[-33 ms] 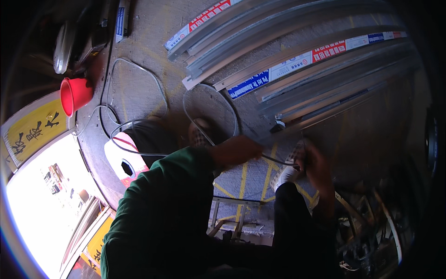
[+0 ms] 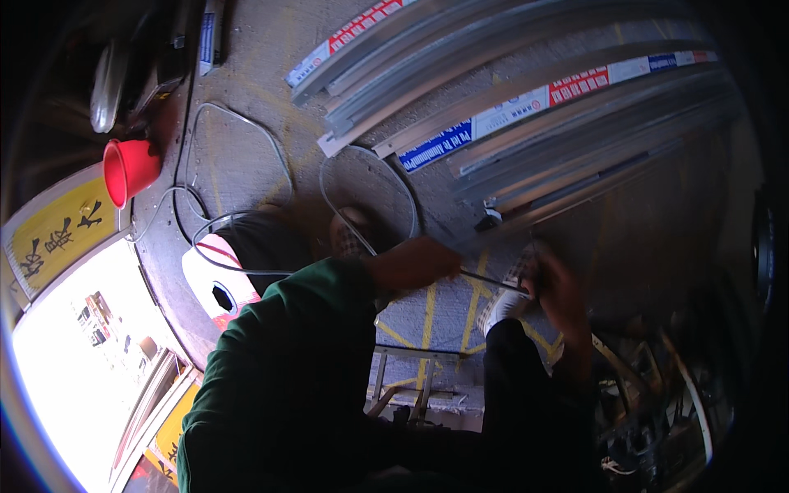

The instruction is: The person sits on the floor and repeatedly cuts lengths of white cable using scissors. They measure the cable against a stack of aluminum profiles, cut it, and then repeat the process with the remaining cable.

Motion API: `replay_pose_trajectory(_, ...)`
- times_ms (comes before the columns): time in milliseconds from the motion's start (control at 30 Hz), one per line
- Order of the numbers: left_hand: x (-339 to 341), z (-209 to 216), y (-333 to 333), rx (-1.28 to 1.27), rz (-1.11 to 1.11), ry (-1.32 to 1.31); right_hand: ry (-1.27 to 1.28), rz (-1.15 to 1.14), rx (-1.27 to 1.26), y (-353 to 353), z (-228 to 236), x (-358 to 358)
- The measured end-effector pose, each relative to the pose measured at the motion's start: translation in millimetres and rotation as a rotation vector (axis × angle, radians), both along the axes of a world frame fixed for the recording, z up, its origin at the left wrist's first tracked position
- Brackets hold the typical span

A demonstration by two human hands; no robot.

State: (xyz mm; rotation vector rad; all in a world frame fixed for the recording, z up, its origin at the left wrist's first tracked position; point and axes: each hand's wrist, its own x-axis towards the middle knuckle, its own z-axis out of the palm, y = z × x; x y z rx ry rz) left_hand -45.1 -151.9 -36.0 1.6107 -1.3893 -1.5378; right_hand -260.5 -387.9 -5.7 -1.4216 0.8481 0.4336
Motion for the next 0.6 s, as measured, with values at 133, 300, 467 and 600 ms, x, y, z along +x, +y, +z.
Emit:
replay_pose_trajectory(133, -4.2, -0.7, 1.4, 0.018, 0.004, 0.118, -0.057, 0.059, 0.004, 15.2, 2.6, 0.0)
replay_pose_trajectory(300, -0.9, 11.3, 8.0, 0.049, 0.143, 0.288, -0.208, 0.309, 0.014, 35.9, -8.6, 0.6)
replay_pose_trajectory(467, 13.9, 10.2, 24.8, 0.084, 0.216, 0.163, -0.162, 0.089, 0.102, 33.5, -12.6, -3.6)
replay_pose_trajectory(600, 17.7, -2.4, 35.0, 0.070, 0.062, 0.088, -0.048, -0.018, 0.247, 17.9, -4.9, -0.7)
